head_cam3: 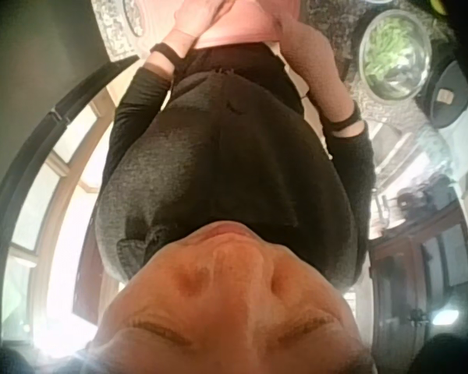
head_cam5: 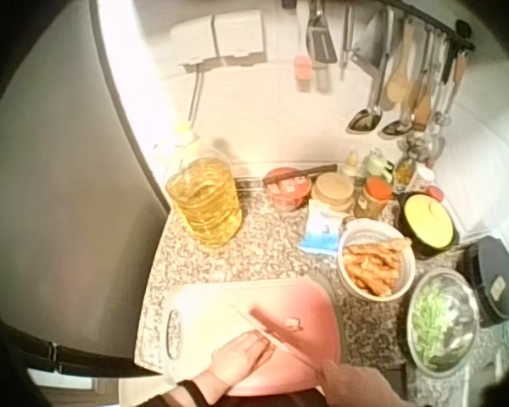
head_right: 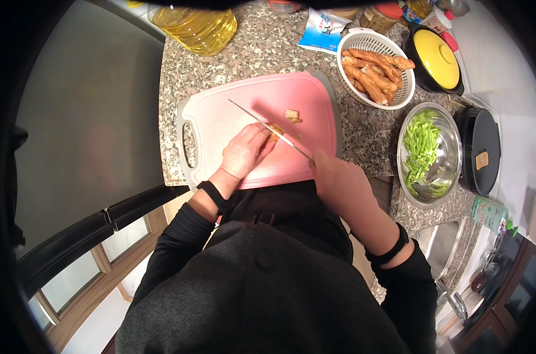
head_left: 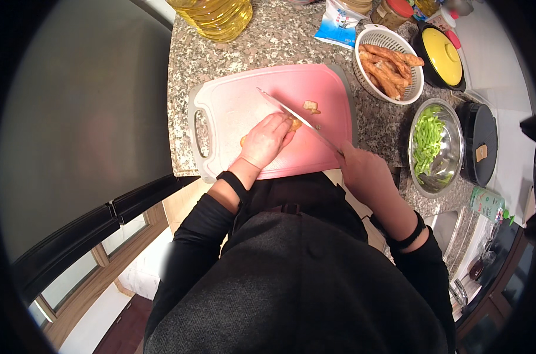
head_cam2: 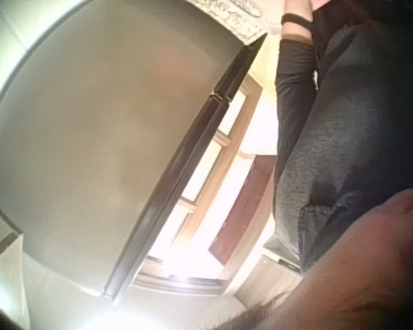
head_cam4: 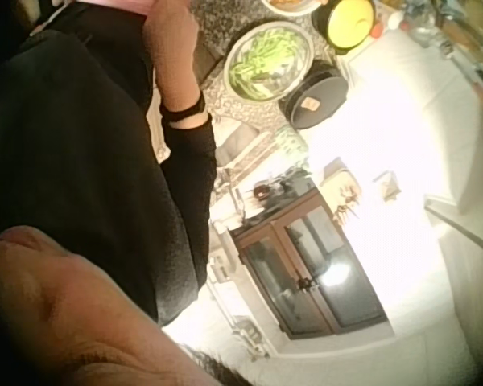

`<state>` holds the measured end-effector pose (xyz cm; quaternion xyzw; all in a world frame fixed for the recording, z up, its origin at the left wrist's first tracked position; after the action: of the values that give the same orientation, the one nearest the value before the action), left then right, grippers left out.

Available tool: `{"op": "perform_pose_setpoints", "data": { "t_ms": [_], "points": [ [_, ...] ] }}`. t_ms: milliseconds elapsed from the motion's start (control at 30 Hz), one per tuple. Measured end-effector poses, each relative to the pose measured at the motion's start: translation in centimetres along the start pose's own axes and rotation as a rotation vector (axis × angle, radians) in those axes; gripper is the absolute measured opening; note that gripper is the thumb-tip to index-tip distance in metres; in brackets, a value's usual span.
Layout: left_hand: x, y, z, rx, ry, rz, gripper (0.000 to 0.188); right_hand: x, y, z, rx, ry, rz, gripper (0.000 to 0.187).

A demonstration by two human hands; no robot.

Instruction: The person removes the stem from a green chili pepper and slices it into thin strips on a pink cutting board using a knife. They then transfer the sliced pepper into a metal bowl and proceed to chop a piece of fried dough into smaller pieces.

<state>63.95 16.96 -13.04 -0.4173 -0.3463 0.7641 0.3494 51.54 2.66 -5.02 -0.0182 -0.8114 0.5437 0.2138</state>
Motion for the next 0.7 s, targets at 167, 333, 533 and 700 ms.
{"op": "perform_pose_setpoints", "data": {
  "t_ms": [167, 333, 533, 700],
  "points": [
    [-0.1, 0.1, -0.1, 0.002, -0.001, -0.002, 0.025, 0.7, 0.1, 0.1, 0.052, -0.04, -0.03, 0.016],
    [-0.3, 0.1, -0.3, -0.01, 0.036, 0.037, 0.023, -1.7, 2.0, 0.1, 0.118, -0.031, -0.114, 0.013],
    [-0.2, 0.4, -0.4, -0.017, 0.059, 0.025, 0.025, -6.8, 5.1, -1.4, -0.076, -0.035, 0.035, 0.026],
    [-0.1, -0.3, 0.0, 0.002, 0.06, 0.017, 0.025, -9.3, 4.4, -1.9, -0.176, -0.087, 0.118, 0.03]
  ]
}}
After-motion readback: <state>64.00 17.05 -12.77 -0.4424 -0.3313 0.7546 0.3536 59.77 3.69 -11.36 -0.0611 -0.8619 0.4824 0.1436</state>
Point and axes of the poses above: each hand's wrist, its own x-axis away from the middle knuckle, its own y-axis out of the palm, z = x × y, the point moved 7 cm from there along -x, towards the middle knuckle, and after that the axes turned 6 degrees about y, right-handed, at the moved point
